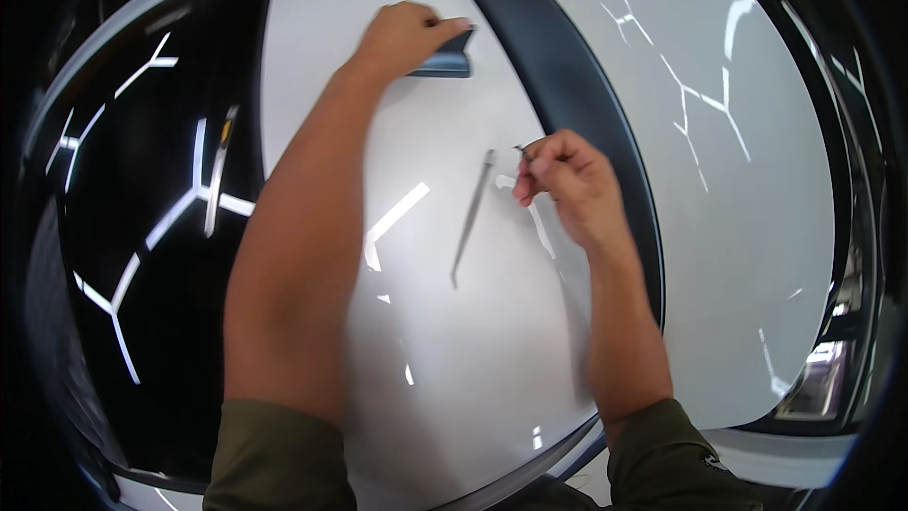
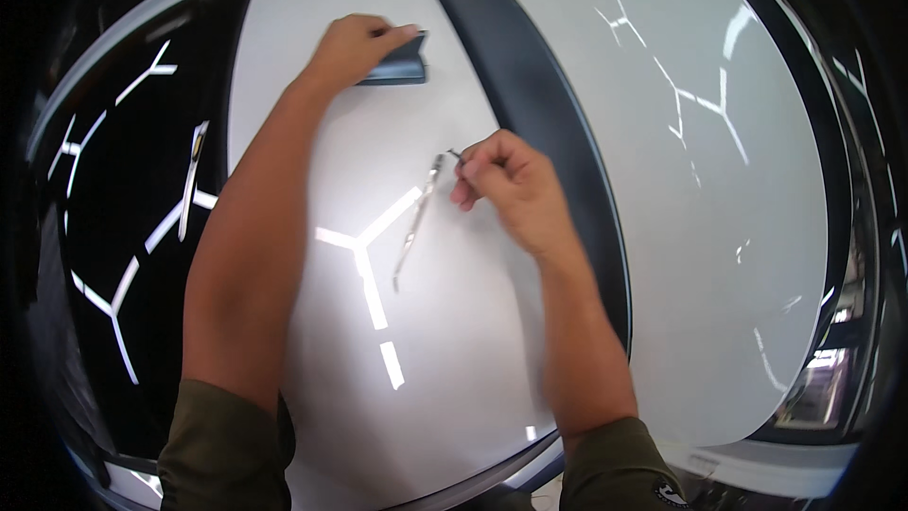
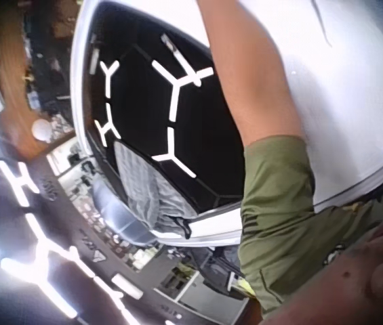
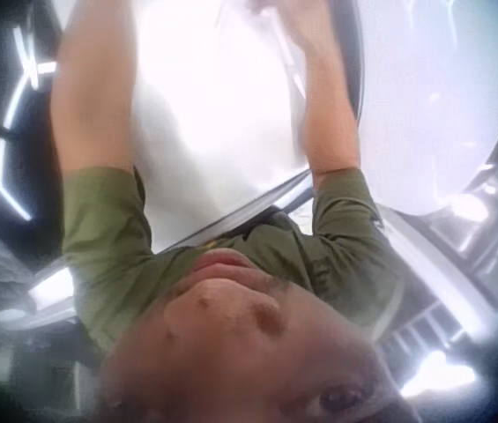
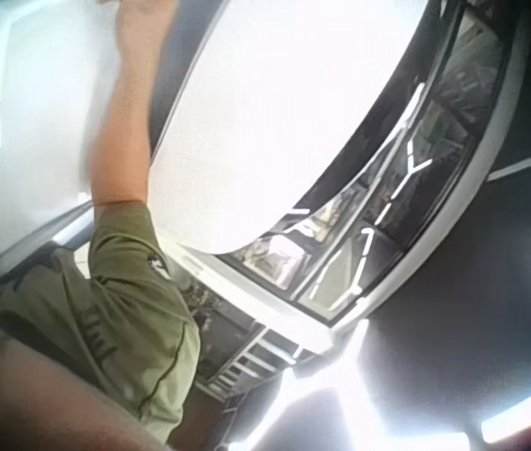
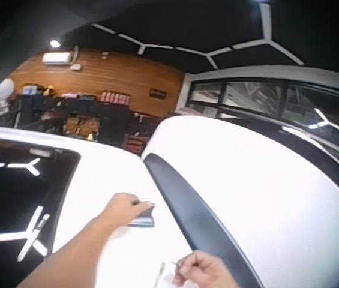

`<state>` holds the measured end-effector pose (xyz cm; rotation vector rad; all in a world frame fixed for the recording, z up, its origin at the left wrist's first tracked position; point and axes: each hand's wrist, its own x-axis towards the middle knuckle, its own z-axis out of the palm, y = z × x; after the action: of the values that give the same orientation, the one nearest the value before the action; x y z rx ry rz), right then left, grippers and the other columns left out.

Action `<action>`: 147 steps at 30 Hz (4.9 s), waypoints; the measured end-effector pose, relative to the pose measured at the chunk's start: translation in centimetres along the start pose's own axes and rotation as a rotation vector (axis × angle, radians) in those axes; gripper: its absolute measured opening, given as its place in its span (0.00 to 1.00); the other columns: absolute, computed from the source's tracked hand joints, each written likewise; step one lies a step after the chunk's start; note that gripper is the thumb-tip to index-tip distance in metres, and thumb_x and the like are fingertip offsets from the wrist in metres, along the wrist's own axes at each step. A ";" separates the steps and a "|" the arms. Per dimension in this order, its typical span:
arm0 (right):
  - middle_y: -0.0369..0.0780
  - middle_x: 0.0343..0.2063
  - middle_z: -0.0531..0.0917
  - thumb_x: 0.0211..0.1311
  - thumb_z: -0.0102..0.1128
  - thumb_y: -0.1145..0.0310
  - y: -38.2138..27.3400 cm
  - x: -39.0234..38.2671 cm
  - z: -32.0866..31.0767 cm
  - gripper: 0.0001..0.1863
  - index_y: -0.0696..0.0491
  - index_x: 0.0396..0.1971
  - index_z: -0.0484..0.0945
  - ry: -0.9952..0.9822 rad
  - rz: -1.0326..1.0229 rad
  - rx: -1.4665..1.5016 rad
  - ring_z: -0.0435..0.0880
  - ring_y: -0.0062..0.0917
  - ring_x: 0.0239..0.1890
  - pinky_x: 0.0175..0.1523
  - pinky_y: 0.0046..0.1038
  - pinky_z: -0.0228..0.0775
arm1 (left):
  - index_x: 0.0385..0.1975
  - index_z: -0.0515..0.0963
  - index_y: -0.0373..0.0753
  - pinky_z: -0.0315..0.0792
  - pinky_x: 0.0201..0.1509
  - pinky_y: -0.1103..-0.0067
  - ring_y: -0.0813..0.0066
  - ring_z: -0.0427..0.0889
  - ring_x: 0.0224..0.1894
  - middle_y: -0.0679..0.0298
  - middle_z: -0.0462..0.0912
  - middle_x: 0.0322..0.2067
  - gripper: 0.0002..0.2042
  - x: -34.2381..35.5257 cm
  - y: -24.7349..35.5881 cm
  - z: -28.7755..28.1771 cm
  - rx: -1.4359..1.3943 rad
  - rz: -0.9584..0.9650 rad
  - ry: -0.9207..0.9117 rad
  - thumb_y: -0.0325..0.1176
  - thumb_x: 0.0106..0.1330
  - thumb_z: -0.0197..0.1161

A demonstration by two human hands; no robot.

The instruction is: The person applies a protective film to the roof of a white car using a squeegee and a knife to trim the edges. They then wipe the surface with a cloth and move to the front hood to continue trimming and smoothing the film.

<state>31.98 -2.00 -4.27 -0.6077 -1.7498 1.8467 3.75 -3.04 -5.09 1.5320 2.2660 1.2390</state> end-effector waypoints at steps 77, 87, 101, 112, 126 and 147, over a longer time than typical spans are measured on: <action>0.50 0.43 0.80 0.59 0.58 0.72 -6.0 -20.2 7.1 0.19 0.57 0.51 0.76 -0.130 -0.132 -1.312 0.79 0.44 0.48 0.58 0.40 0.68 | 0.38 0.78 0.34 0.71 0.31 0.83 0.80 0.77 0.25 0.65 0.79 0.26 0.08 -23.5 12.7 -5.1 -0.837 -0.129 -1.172 0.28 0.60 0.62; 0.53 0.40 0.83 0.69 0.47 0.68 -2.7 -4.5 7.3 0.17 0.55 0.55 0.75 0.255 -0.142 -1.068 0.82 0.46 0.43 0.48 0.40 0.73 | 0.42 0.77 0.33 0.74 0.35 0.80 0.77 0.79 0.30 0.61 0.81 0.33 0.10 -17.3 5.1 -8.3 -0.997 -0.512 0.348 0.29 0.64 0.56; 0.48 0.37 0.79 0.55 0.59 0.70 1.2 4.8 12.3 0.27 0.49 0.59 0.75 0.103 -0.191 -1.301 0.84 0.43 0.37 0.43 0.39 0.77 | 0.37 0.80 0.34 0.75 0.39 0.71 0.64 0.83 0.33 0.57 0.84 0.32 0.11 -18.0 5.4 -3.9 -0.394 -0.358 0.129 0.35 0.65 0.58; 0.51 0.38 0.80 0.54 0.61 0.70 2.0 6.2 12.4 0.27 0.52 0.58 0.74 0.068 -0.205 -1.299 0.84 0.45 0.40 0.43 0.38 0.78 | 0.39 0.80 0.32 0.73 0.39 0.73 0.67 0.81 0.31 0.55 0.83 0.35 0.11 -18.0 4.6 -2.6 -0.291 -0.259 0.256 0.34 0.67 0.55; 0.53 0.38 0.80 0.53 0.62 0.72 2.0 6.7 13.0 0.27 0.53 0.57 0.76 0.061 -0.202 -1.279 0.83 0.45 0.42 0.46 0.39 0.77 | 0.41 0.80 0.32 0.73 0.45 0.71 0.63 0.81 0.36 0.53 0.82 0.39 0.13 -18.1 5.0 -3.5 -0.356 -0.323 0.246 0.34 0.68 0.53; 0.49 0.35 0.81 0.52 0.59 0.75 3.4 7.7 12.4 0.27 0.53 0.57 0.77 0.136 -0.263 -1.266 0.82 0.40 0.38 0.44 0.36 0.75 | 0.43 0.79 0.33 0.73 0.46 0.71 0.62 0.81 0.38 0.53 0.81 0.41 0.13 -18.1 5.1 -2.6 -0.277 -0.274 0.286 0.33 0.68 0.53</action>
<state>17.88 -6.65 -6.65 -0.8270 -2.5929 0.3245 14.53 -18.61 -5.58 0.9669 2.2449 1.6847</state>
